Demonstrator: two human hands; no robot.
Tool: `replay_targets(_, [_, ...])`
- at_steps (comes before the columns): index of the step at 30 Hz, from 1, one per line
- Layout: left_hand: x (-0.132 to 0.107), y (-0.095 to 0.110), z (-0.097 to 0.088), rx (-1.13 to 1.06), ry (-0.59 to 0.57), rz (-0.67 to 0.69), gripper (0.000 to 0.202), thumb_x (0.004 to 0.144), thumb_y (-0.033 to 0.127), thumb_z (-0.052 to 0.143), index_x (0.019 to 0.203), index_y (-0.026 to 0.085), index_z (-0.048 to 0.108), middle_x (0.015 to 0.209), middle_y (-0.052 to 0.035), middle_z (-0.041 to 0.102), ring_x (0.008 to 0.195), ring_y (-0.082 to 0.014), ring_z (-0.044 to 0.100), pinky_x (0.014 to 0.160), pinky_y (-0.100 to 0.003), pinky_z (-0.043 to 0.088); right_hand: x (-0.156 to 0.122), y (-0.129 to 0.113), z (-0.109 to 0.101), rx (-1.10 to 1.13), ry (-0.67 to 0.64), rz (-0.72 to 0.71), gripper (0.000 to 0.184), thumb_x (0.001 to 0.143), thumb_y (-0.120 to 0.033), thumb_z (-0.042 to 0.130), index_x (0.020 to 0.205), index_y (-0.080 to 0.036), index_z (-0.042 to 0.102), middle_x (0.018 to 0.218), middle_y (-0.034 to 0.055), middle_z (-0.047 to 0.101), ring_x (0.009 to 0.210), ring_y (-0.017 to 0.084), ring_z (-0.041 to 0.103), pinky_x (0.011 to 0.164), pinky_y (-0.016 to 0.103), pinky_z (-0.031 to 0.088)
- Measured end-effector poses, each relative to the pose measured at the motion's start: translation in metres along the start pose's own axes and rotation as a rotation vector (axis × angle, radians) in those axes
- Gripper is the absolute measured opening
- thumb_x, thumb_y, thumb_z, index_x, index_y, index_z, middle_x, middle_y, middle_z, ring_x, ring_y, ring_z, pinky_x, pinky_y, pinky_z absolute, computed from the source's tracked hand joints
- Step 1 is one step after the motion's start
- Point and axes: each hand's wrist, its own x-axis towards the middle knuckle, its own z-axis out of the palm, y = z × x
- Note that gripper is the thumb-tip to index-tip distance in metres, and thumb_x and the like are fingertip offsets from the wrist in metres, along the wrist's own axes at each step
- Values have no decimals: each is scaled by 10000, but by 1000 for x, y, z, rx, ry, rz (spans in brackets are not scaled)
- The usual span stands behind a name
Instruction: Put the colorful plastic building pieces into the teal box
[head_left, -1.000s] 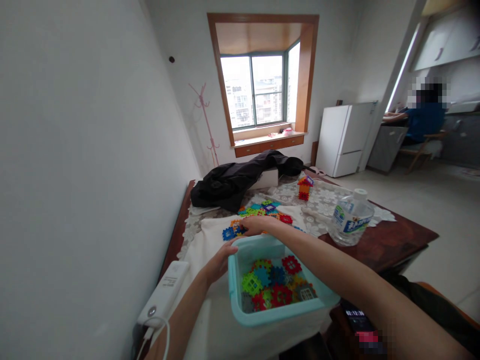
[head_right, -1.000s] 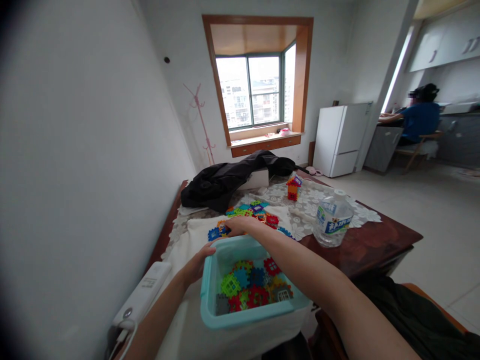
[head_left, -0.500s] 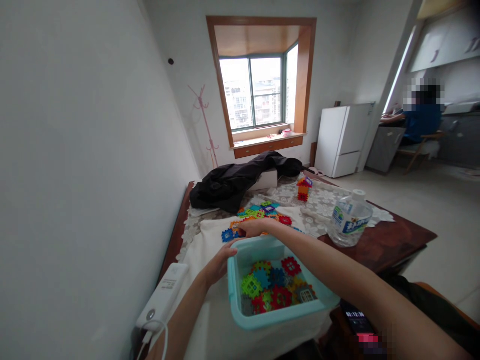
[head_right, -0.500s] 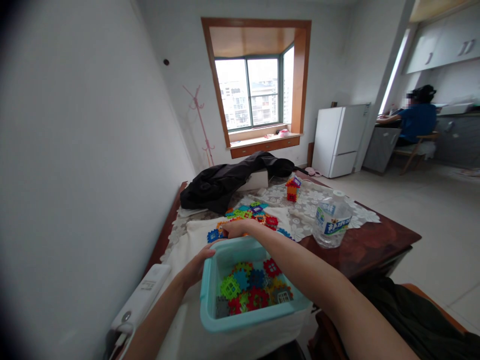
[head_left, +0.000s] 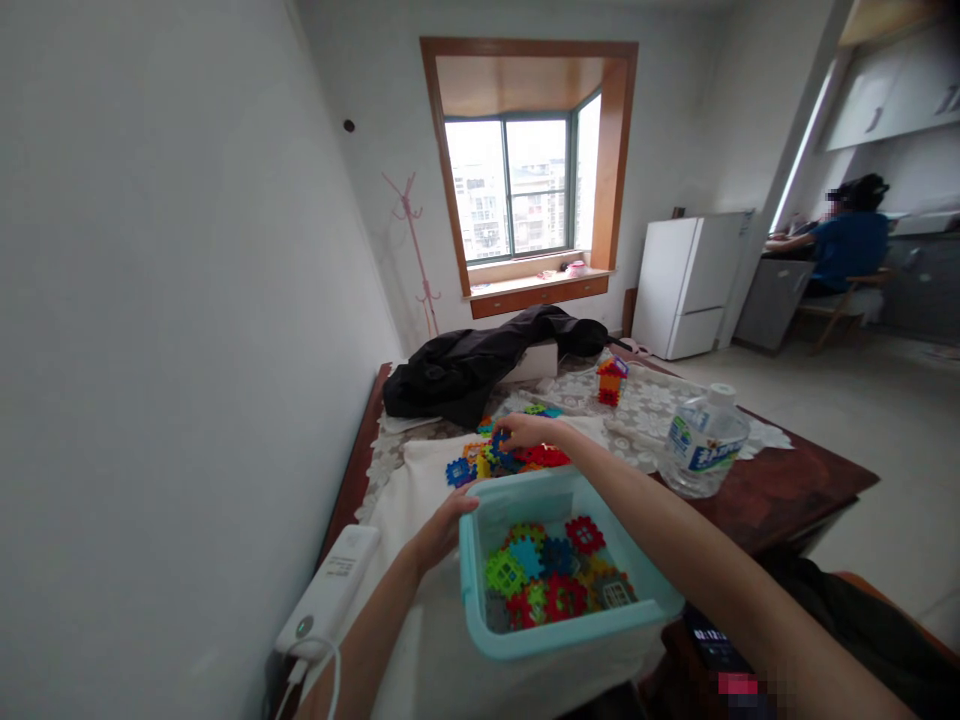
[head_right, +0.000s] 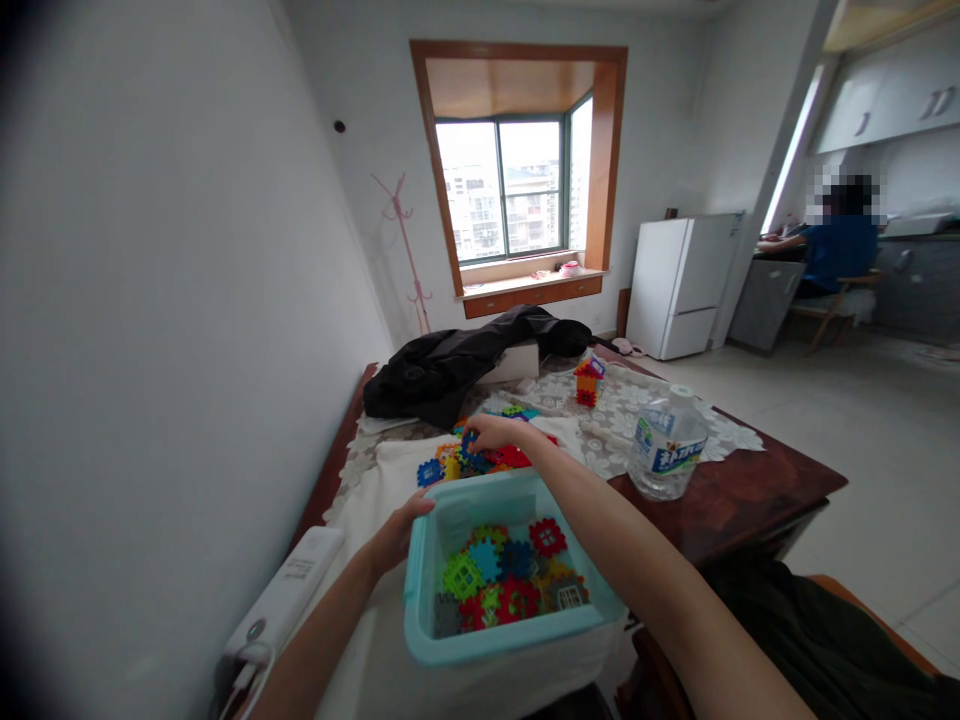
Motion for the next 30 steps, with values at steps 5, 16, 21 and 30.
replay_targets(5, [-1,1,2,16,-8,4,648,836,377,752,1426,127,653,1271,-163,783,1205,-372,714,1082,-444,511,-3,8,-8,-86,189,94,379,874,-140,691,1246,-156,761,1146,85,787,932,198,719,738,210,518])
replay_targets(16, [-4,-2,-3,-32,-67,-119,701,876,488,716,1453,97,645,1234,-177,807,1231,-394,721,1152,-499,470,7,18,8,-257,80,206,419,747,-107,729,1145,-205,819,1131,104,810,1024,273,740,812,261,540])
replay_targets(21, [-4,-3,-4,-14,-65,-140,738,839,566,735,1407,98,685,1195,-163,823,1230,-400,724,1166,-492,456,13,26,15,-319,-54,295,242,712,-226,806,943,-164,842,919,99,814,784,238,747,686,264,535])
replay_targets(30, [-3,-5,-7,33,-22,-130,709,843,586,723,1372,114,707,1185,-152,827,1237,-391,722,1173,-485,449,11,28,10,-286,-117,310,279,630,-293,900,884,-192,844,719,16,763,679,189,704,634,235,517])
